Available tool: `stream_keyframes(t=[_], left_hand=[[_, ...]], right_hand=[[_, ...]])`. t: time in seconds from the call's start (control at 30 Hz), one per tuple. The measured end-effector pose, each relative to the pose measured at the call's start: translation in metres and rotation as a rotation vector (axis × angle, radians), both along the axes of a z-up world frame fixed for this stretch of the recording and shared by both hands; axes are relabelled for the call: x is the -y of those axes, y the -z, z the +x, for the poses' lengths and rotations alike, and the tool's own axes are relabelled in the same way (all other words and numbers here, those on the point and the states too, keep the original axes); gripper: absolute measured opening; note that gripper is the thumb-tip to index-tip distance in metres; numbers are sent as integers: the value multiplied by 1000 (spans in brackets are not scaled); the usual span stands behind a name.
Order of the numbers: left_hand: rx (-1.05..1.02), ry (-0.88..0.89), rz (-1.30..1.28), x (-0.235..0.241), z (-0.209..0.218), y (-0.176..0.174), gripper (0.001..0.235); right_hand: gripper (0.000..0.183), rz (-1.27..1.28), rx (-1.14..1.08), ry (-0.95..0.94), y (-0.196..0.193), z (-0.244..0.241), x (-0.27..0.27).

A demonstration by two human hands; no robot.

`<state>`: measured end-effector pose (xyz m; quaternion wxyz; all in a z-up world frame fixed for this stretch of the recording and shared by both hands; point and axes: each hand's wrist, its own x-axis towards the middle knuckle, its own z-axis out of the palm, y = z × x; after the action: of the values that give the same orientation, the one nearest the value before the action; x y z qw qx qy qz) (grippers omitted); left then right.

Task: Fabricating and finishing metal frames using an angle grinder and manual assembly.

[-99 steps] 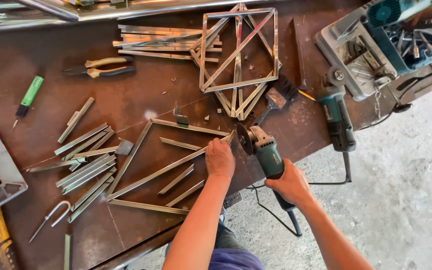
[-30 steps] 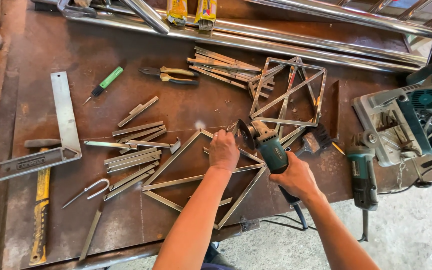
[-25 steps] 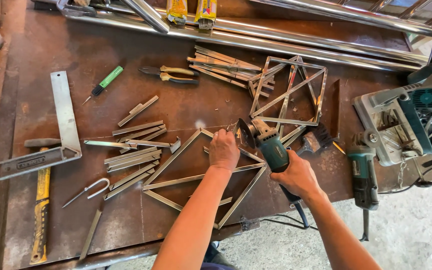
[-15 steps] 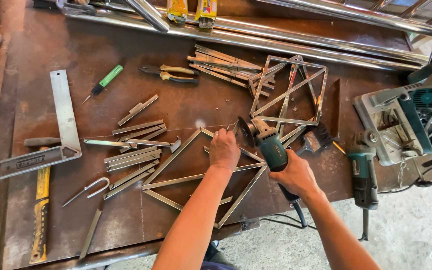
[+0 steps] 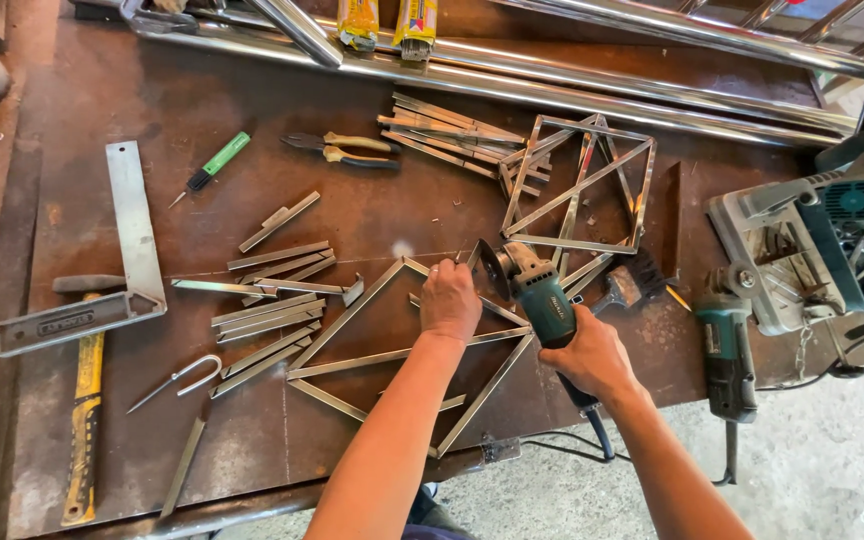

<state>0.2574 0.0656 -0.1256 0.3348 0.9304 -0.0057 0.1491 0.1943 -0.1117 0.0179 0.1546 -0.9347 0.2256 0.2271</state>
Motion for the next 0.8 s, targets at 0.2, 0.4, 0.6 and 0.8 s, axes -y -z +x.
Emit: stream_keyframes(t=[0.2, 0.4, 0.6, 0.8], left_hand=[[-354, -167, -494, -30, -6, -44, 16], [-471, -406, -1401, -35, 36, -18, 47], [-465, -478, -1414, -37, 53, -10, 34], [-463, -471, -1586, -34, 55, -14, 39]], right_hand=[[82, 113, 63, 87, 4, -18, 10], [80, 193, 114, 186, -4, -36, 14], [75, 267, 140, 212, -5, -42, 13], [76, 284, 123, 226, -6, -41, 7]])
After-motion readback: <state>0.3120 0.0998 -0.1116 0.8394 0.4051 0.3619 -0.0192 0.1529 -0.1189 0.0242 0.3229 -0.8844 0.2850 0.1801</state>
